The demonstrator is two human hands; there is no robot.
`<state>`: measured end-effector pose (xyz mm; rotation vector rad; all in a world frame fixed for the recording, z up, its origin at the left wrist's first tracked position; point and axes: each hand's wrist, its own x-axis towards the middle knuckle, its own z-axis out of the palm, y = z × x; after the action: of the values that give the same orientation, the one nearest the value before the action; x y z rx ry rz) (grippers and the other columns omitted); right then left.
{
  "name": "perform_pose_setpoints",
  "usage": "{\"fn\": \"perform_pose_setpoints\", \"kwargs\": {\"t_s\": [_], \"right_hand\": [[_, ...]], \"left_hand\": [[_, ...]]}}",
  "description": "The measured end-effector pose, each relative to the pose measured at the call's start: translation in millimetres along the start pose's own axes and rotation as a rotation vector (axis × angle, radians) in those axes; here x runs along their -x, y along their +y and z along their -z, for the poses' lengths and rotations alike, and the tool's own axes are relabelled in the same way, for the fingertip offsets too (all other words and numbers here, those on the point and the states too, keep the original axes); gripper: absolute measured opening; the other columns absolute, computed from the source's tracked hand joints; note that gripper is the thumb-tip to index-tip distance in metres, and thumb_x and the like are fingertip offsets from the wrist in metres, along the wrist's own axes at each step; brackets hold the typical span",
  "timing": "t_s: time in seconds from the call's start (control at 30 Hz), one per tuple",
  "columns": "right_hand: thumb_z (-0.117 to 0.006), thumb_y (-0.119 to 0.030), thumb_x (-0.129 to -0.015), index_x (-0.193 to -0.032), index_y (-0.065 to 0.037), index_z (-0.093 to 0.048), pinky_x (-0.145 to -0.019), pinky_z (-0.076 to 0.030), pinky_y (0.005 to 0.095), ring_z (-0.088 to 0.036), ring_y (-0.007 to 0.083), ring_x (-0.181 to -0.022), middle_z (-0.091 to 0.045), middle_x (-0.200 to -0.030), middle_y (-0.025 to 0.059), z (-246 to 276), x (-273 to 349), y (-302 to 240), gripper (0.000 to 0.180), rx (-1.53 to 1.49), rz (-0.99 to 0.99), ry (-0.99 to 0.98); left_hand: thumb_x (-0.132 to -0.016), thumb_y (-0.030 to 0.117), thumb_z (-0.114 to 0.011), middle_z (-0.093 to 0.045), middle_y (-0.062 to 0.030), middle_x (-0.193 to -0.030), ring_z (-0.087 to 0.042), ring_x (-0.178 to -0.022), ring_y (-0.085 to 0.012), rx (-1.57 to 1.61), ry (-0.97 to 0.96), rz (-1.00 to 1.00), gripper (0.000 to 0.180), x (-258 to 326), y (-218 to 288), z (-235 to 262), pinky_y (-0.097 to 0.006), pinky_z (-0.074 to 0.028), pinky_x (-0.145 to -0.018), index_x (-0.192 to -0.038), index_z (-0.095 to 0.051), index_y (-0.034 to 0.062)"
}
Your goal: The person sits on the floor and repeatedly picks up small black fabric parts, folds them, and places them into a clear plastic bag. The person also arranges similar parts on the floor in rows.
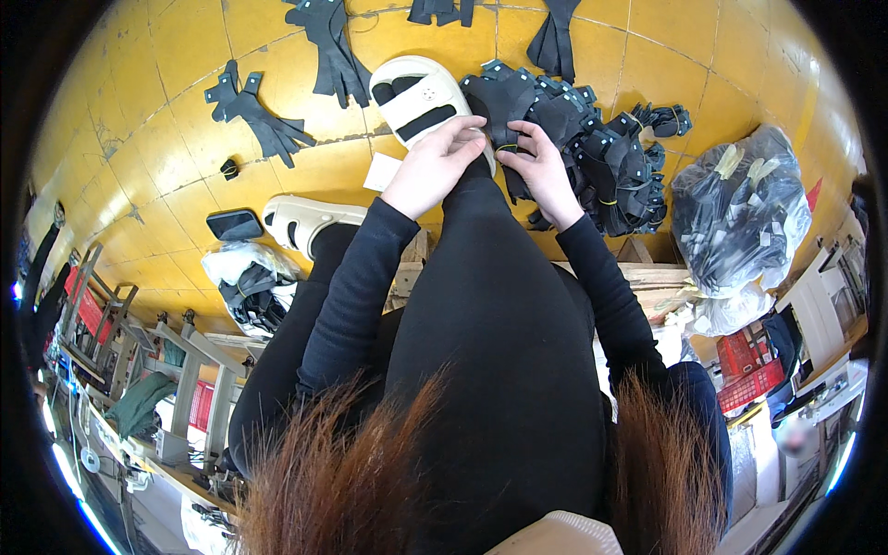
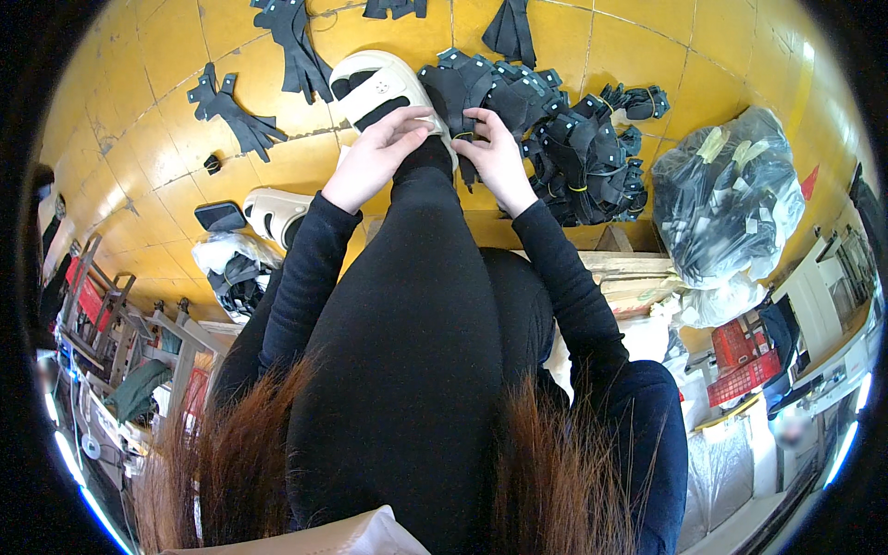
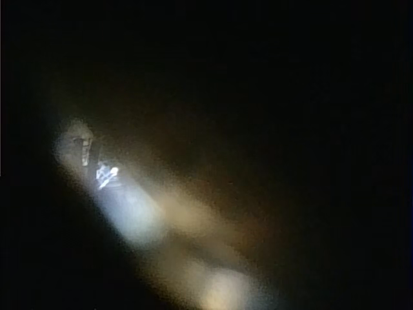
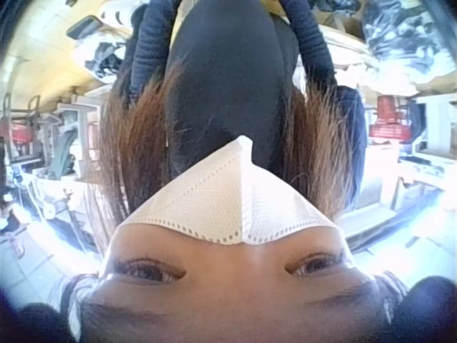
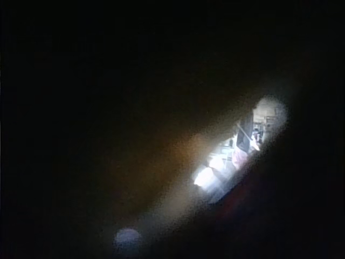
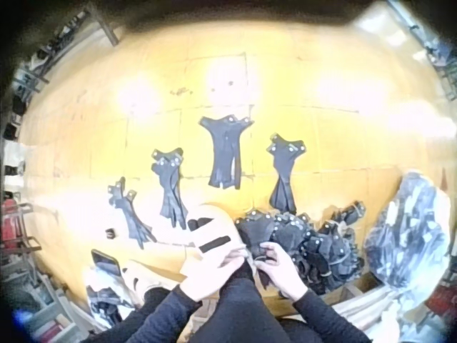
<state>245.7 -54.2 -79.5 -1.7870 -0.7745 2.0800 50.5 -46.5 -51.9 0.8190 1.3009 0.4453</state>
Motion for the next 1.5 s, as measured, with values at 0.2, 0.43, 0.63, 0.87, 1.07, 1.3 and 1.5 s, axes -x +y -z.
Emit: {"fn": "perform_pose_setpoints", "kwargs": {"t_s": [0.2, 0.43, 0.63, 0.87, 1.07, 1.3, 1.5], "right_hand": [[-0.061, 0.004, -0.081, -0.121, 0.002, -0.052, -0.087, -0.046, 0.0235, -0.061, 0.0146, -0.097, -0.058, -0.112, 0.0124, 6, 0, -21, 0.041, -0.145, 0.094, 0.124], [-0.061, 0.009, -0.081, -0.125, 0.002, -0.051, -0.088, -0.048, 0.0244, -0.059, 0.0136, -0.102, -0.058, -0.113, 0.0071, -18, 26, -91, 0.045, -0.427, 0.277, -0.09], [-0.06, 0.008, -0.082, -0.115, 0.002, -0.058, -0.093, -0.045, 0.0281, -0.056, 0.0144, -0.107, -0.058, -0.117, 0.0079, -27, 41, -89, 0.033, -0.132, 0.444, -0.198], [-0.06, 0.001, -0.086, -0.101, 0.001, -0.064, -0.086, -0.045, 0.0272, -0.056, 0.0149, -0.101, -0.059, -0.111, 0.0099, -12, 31, -104, 0.016, -0.07, 0.746, 0.084], [-0.07, -0.009, -0.077, -0.101, -0.009, -0.07, -0.09, -0.042, 0.0322, -0.055, 0.023, -0.104, -0.059, -0.115, 0.0079, -16, 29, -128, 0.024, 0.384, 0.999, 0.266], [-0.077, -0.012, -0.073, -0.112, -0.011, -0.068, -0.09, -0.044, 0.0307, -0.053, 0.0216, -0.108, -0.053, -0.126, 0.006, -27, 24, -132, 0.04, 0.63, 0.92, 0.328], [-0.078, -0.012, -0.071, -0.112, -0.012, -0.068, -0.094, -0.042, 0.0322, -0.052, 0.0239, -0.114, -0.053, -0.128, 0.0073, -31, 23, -138, 0.043, 0.605, 0.953, 0.307]], "left_hand": [[-0.096, 0.018, -0.053, -0.062, -0.0111, -0.115, -0.056, -0.11, -0.0154, 0.036, -0.067, 0.085, 0.034, 1, 5, 15, -0.027, -0.041, -0.097, -0.124, -0.054, -0.0019], [-0.098, 0.057, -0.025, -0.055, -0.012, -0.128, -0.053, -0.118, -0.0196, 0.363, -0.186, 0.268, 0.07, 2, 34, 9, -0.033, -0.037, -0.104, -0.137, -0.042, 0.0016], [-0.101, 0.045, -0.031, -0.05, -0.0186, -0.134, -0.05, -0.123, -0.0243, 0.911, 0.01, -0.145, 0.058, 1, 85, 7, -0.038, -0.036, -0.107, -0.136, -0.038, -0.001], [-0.098, 0.027, -0.048, -0.059, -0.0193, -0.122, -0.062, -0.106, -0.0248, 0.685, -0.052, -0.099, 0.041, 8, 75, 22, -0.035, -0.048, -0.095, -0.128, -0.048, -0.001], [-0.091, 0.018, -0.062, -0.066, -0.0094, -0.107, -0.064, -0.096, -0.0157, 0.636, 0.006, -0.086, 0.033, 8, 68, 16, -0.027, -0.051, -0.083, -0.119, -0.059, 0.0], [-0.083, 0.006, -0.07, -0.063, -0.0086, -0.114, -0.06, -0.103, -0.017, 0.577, -0.037, -0.041, 0.04, 11, 69, 22, -0.029, -0.047, -0.091, -0.121, -0.056, 0.0], [-0.083, 0.004, -0.069, -0.061, -0.0106, -0.117, -0.058, -0.108, -0.0179, 0.307, -0.01, 0.059, 0.041, 8, 58, 29, -0.03, -0.045, -0.094, -0.122, -0.055, -0.0018]]}}
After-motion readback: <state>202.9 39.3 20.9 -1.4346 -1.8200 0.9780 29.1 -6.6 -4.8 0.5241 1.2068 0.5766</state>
